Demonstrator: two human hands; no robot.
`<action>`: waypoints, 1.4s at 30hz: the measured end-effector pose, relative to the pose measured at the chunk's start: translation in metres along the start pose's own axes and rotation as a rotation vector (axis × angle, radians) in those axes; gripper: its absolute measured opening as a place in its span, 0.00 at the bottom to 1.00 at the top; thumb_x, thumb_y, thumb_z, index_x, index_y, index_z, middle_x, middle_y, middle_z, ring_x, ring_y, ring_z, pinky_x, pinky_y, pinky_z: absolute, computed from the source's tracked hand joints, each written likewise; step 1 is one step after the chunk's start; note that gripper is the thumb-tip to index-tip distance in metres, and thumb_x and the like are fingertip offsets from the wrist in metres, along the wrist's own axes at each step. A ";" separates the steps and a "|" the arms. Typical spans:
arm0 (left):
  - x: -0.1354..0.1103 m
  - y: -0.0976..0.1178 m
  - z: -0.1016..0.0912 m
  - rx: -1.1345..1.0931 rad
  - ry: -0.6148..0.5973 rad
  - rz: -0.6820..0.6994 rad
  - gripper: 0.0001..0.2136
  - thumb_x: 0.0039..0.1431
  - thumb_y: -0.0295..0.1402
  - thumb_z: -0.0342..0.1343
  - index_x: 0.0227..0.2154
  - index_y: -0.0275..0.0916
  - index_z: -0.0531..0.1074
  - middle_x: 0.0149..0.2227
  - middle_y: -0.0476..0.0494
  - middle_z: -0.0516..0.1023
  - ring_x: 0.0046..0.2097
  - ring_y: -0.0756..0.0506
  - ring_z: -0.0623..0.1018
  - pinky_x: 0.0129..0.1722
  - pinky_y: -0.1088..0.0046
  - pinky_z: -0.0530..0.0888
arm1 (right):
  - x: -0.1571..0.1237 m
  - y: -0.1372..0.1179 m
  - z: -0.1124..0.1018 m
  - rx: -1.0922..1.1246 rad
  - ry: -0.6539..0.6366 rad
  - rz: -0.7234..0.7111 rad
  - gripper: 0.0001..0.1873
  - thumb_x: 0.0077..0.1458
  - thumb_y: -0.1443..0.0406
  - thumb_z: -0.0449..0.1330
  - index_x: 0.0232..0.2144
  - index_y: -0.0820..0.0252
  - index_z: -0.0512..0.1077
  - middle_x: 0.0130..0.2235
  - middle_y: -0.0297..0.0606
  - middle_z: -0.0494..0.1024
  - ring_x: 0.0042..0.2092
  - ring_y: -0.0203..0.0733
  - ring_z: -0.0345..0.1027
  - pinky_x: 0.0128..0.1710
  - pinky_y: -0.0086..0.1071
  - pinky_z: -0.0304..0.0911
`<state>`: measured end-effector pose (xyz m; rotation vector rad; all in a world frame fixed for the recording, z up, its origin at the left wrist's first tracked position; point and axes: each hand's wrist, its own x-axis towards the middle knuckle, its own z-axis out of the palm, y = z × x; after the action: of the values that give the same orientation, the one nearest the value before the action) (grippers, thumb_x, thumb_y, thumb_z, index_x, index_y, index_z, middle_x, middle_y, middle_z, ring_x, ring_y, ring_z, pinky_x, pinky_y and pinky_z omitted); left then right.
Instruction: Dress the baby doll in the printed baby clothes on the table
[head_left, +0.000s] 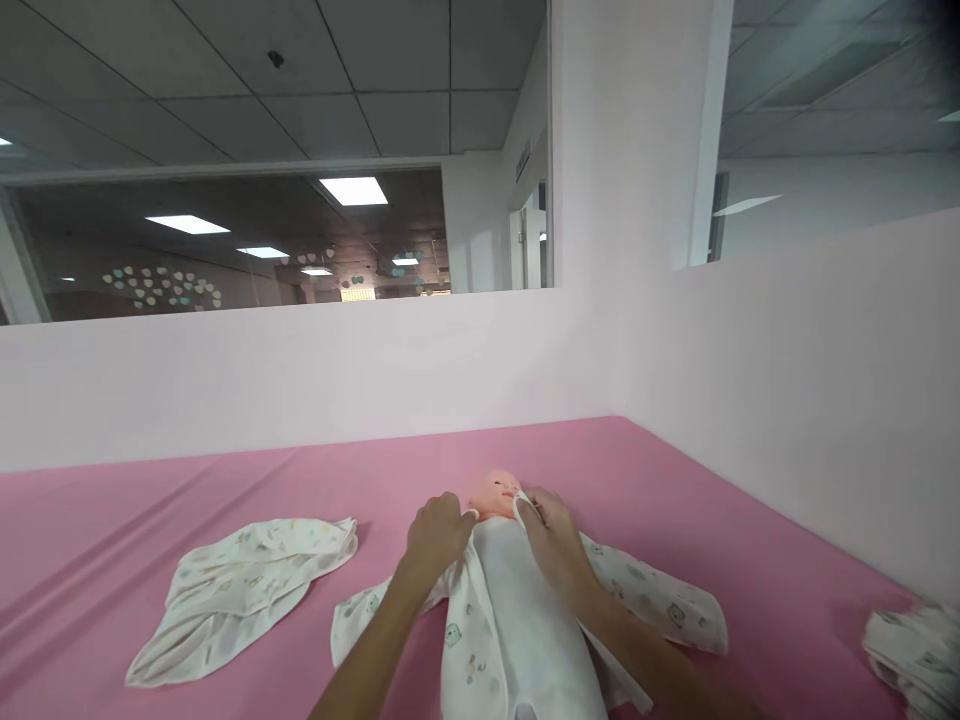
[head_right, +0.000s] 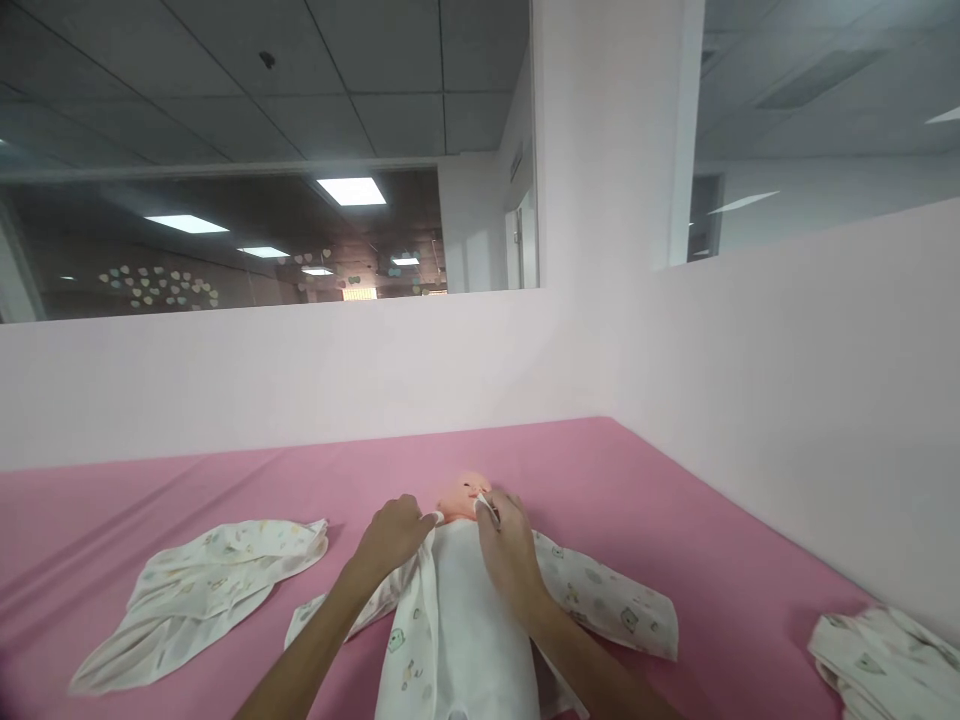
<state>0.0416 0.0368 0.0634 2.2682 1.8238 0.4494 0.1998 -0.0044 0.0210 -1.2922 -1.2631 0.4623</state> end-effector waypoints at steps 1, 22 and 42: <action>0.002 -0.004 -0.001 -0.025 -0.021 0.014 0.13 0.59 0.43 0.46 0.30 0.38 0.65 0.38 0.36 0.75 0.39 0.39 0.75 0.29 0.71 0.60 | 0.000 -0.004 -0.001 0.028 0.012 0.034 0.15 0.58 0.56 0.47 0.22 0.55 0.54 0.27 0.31 0.59 0.32 0.39 0.54 0.31 0.31 0.53; -0.015 0.020 0.039 -0.044 0.138 0.133 0.12 0.64 0.26 0.38 0.42 0.38 0.66 0.34 0.44 0.76 0.39 0.41 0.75 0.36 0.69 0.63 | 0.014 0.015 0.005 0.019 -0.141 -0.002 0.13 0.57 0.60 0.48 0.22 0.56 0.55 0.25 0.28 0.57 0.29 0.37 0.52 0.28 0.30 0.49; -0.028 0.039 0.050 0.437 0.217 0.294 0.16 0.60 0.18 0.42 0.45 0.38 0.69 0.41 0.44 0.75 0.40 0.42 0.77 0.32 0.67 0.71 | -0.001 0.027 -0.003 0.243 -0.113 -0.016 0.12 0.57 0.63 0.52 0.24 0.58 0.68 0.26 0.31 0.71 0.34 0.39 0.65 0.38 0.30 0.60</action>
<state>0.0901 0.0028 0.0266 2.9092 1.8358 0.3824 0.2121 0.0015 -0.0030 -1.0621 -1.2671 0.6644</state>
